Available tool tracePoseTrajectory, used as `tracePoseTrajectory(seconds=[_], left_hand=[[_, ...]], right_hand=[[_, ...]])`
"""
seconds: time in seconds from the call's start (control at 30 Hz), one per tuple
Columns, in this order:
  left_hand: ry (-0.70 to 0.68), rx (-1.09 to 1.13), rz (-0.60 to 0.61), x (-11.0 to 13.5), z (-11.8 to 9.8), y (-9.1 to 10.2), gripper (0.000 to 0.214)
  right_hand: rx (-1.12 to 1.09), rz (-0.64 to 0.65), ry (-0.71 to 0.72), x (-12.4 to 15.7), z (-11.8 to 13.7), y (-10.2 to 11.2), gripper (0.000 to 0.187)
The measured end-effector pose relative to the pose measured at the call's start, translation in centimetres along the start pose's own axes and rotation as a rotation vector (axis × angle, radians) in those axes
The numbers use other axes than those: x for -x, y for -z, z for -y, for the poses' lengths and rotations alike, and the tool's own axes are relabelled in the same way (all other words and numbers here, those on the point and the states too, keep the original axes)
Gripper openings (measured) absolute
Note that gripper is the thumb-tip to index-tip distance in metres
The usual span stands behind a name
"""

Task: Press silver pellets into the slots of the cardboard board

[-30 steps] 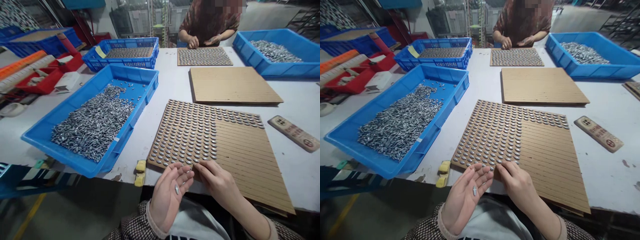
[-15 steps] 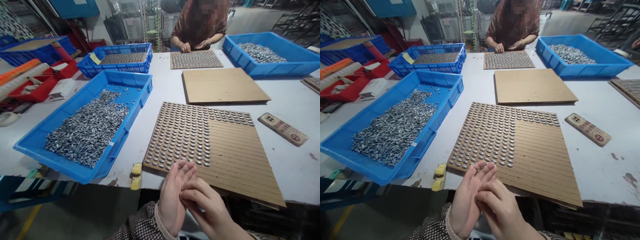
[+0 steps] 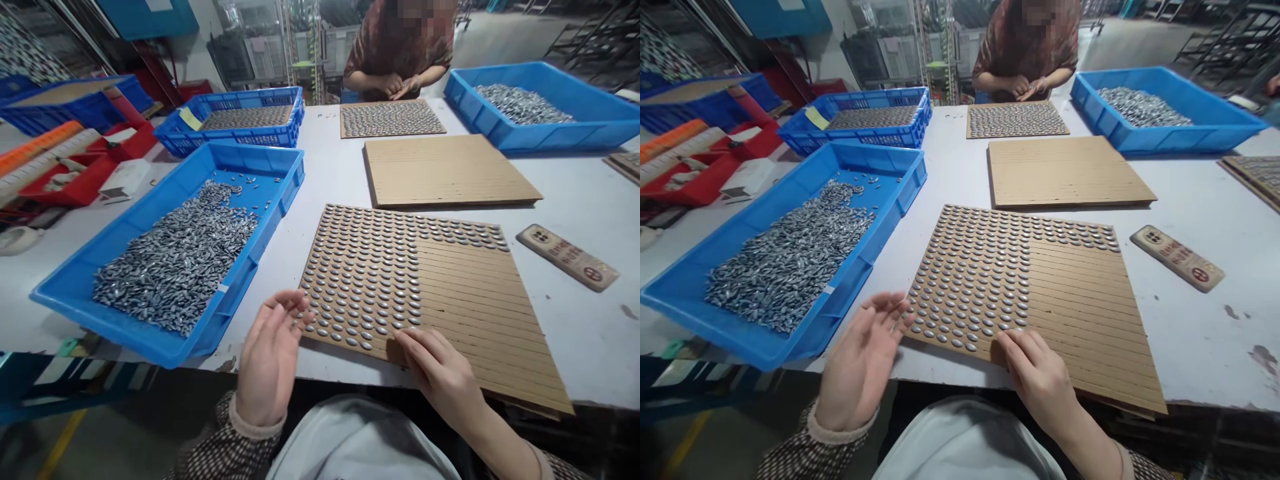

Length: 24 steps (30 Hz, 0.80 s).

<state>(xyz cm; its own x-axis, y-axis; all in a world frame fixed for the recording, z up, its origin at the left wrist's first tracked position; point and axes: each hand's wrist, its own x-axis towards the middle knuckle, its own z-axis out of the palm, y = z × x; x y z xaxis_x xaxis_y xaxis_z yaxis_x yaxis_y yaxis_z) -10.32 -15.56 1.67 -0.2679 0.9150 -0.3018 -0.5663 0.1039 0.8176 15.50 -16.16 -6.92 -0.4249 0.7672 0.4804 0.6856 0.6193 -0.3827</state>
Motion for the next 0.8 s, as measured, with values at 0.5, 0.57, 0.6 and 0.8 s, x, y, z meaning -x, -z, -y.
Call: tracePoseTrajectory(seconds=[0.5, 0.57, 0.6, 0.8], left_hand=[[-0.253, -0.3, -0.224, -2.6, -8.7, 3.2, 0.007], [-0.274, -0.359, -0.222, -3.6, -9.2, 3.8, 0.007], [-0.286, -0.399, -0.223, -4.3, -9.5, 4.2, 0.007], [-0.357, -0.805, -0.279, -9.9, -11.2, 8.1, 0.023]], right_hand=[[0.184, 0.024, 0.03, 0.2, 0.4, -0.4, 0.031], [0.198, 0.006, 0.028, 0.0, 0.6, -0.5, 0.028], [0.208, -0.005, 0.023, -0.1, 0.7, -0.5, 0.027], [0.235, 0.005, -0.035, -0.4, 1.2, -0.6, 0.021]])
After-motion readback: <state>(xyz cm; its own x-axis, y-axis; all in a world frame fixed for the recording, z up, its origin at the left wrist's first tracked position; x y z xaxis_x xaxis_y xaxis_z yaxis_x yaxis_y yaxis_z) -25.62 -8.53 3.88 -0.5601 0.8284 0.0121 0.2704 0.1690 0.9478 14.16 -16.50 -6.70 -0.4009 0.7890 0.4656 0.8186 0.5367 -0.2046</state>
